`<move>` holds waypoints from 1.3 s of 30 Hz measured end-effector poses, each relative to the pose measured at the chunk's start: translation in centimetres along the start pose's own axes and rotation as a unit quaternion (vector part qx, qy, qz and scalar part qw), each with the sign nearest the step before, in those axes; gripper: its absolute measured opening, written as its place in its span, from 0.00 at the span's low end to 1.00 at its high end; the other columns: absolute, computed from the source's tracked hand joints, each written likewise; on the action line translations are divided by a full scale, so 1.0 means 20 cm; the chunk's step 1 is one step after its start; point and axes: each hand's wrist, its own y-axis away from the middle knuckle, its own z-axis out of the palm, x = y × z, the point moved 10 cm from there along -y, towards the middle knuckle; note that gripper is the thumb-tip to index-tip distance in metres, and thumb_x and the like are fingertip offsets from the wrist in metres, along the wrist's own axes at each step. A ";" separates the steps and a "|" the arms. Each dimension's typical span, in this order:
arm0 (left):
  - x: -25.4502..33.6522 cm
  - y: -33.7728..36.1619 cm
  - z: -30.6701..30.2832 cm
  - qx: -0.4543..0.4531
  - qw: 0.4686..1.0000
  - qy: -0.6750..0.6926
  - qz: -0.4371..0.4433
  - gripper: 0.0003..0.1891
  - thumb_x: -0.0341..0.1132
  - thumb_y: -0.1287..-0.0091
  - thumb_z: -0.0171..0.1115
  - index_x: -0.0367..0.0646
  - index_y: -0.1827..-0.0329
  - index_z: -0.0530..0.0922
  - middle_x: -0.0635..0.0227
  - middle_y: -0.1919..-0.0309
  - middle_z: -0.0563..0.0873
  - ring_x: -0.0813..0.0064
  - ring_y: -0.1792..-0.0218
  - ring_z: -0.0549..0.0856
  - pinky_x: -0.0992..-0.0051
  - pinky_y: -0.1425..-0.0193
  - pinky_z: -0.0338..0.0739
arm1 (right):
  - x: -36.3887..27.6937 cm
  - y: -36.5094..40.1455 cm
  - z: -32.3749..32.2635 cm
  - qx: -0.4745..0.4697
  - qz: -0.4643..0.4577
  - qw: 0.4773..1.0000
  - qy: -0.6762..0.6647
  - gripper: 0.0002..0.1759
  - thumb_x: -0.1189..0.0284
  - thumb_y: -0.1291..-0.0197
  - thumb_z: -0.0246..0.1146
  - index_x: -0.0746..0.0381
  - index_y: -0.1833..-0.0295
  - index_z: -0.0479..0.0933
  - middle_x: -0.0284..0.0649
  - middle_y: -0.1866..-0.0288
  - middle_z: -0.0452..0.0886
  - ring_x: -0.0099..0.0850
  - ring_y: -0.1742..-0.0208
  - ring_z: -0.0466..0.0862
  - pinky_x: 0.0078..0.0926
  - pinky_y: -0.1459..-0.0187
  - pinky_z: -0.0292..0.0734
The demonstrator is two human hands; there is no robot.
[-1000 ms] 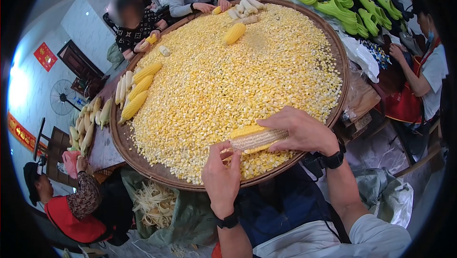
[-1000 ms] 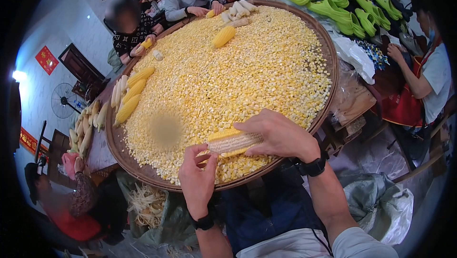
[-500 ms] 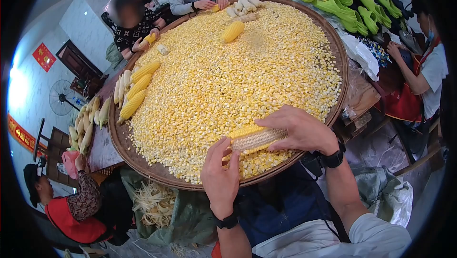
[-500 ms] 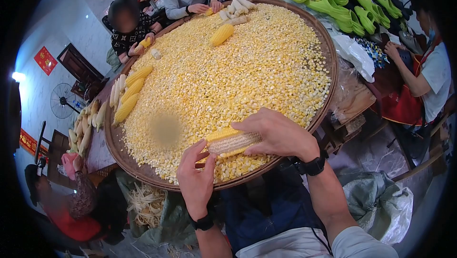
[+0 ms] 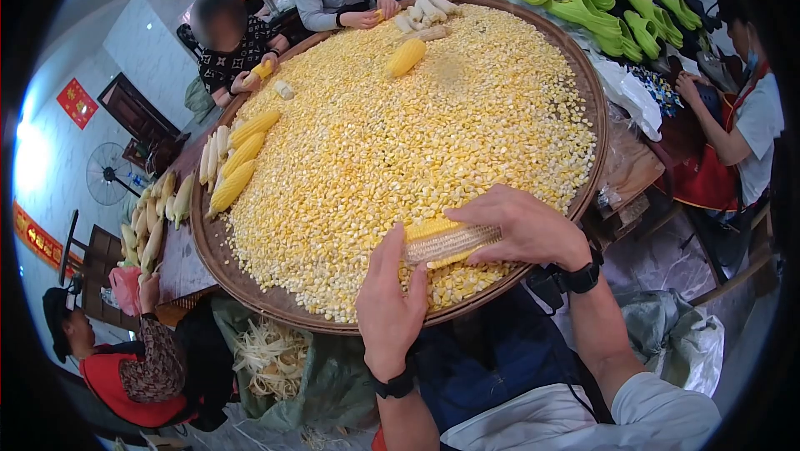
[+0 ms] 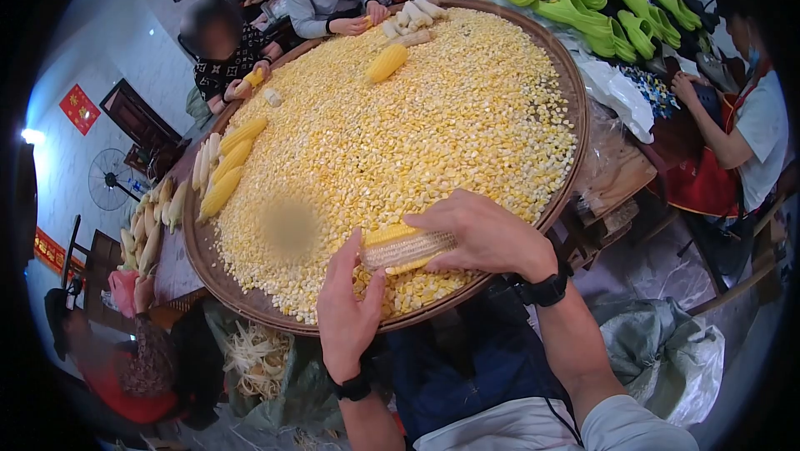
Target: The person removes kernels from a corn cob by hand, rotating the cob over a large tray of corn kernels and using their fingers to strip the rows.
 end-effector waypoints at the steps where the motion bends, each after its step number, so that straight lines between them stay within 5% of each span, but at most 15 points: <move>1: 0.01 0.00 0.00 0.000 1.000 -0.014 0.020 0.28 0.34 0.21 0.75 0.38 0.19 0.82 0.46 0.27 0.90 0.48 0.31 0.91 0.55 0.26 0.86 | 0.00 0.00 0.00 -0.001 -0.001 1.000 0.001 0.43 0.59 0.42 0.88 0.60 0.21 0.86 0.50 0.34 0.93 0.53 0.37 0.88 0.46 0.30 0.81; 5: 0.03 0.02 -0.02 0.022 0.998 -0.035 0.046 0.27 0.34 0.21 0.75 0.44 0.20 0.85 0.51 0.27 0.90 0.46 0.31 0.92 0.56 0.30 0.88 | 0.00 0.00 0.01 -0.007 -0.003 1.000 0.004 0.43 0.59 0.42 0.88 0.60 0.21 0.86 0.50 0.33 0.93 0.54 0.37 0.88 0.47 0.29 0.81; 11: -0.02 0.02 -0.03 0.031 0.999 0.032 0.003 0.24 0.26 0.27 0.80 0.36 0.28 0.90 0.48 0.28 0.91 0.53 0.30 0.93 0.61 0.26 0.87 | 0.00 0.00 0.01 -0.009 -0.005 1.000 -0.004 0.43 0.60 0.42 0.88 0.60 0.21 0.86 0.49 0.33 0.93 0.54 0.35 0.88 0.47 0.29 0.81; 20: -0.04 0.03 -0.04 0.057 0.997 0.057 0.000 0.19 0.24 0.30 0.83 0.36 0.37 0.92 0.50 0.33 0.94 0.57 0.35 0.95 0.65 0.42 0.93 | -0.01 -0.01 0.01 -0.021 -0.002 1.000 0.000 0.43 0.59 0.42 0.88 0.58 0.21 0.86 0.49 0.33 0.93 0.52 0.33 0.89 0.47 0.27 0.81; 26: -0.09 0.04 -0.02 0.042 0.998 0.055 -0.001 0.14 0.25 0.32 0.84 0.36 0.45 0.92 0.48 0.34 0.94 0.56 0.37 0.95 0.65 0.44 0.93 | 0.01 0.00 0.01 -0.019 0.011 1.000 0.002 0.43 0.57 0.40 0.88 0.57 0.20 0.86 0.48 0.32 0.94 0.52 0.32 0.90 0.48 0.27 0.82; 32: -0.04 0.01 -0.03 0.044 0.998 0.038 -0.016 0.20 0.31 0.30 0.85 0.37 0.38 0.90 0.48 0.32 0.93 0.52 0.35 0.94 0.58 0.30 0.88 | 0.00 0.00 0.01 -0.015 0.012 1.000 0.001 0.44 0.60 0.42 0.88 0.59 0.20 0.86 0.49 0.33 0.93 0.53 0.34 0.88 0.46 0.28 0.81; 39: -0.01 0.02 -0.02 0.034 0.999 -0.006 0.023 0.26 0.30 0.27 0.82 0.37 0.26 0.88 0.50 0.30 0.92 0.50 0.33 0.93 0.58 0.29 0.88 | 0.01 0.00 0.01 -0.016 0.006 1.000 -0.006 0.43 0.60 0.42 0.88 0.59 0.20 0.86 0.50 0.33 0.93 0.53 0.34 0.88 0.47 0.27 0.81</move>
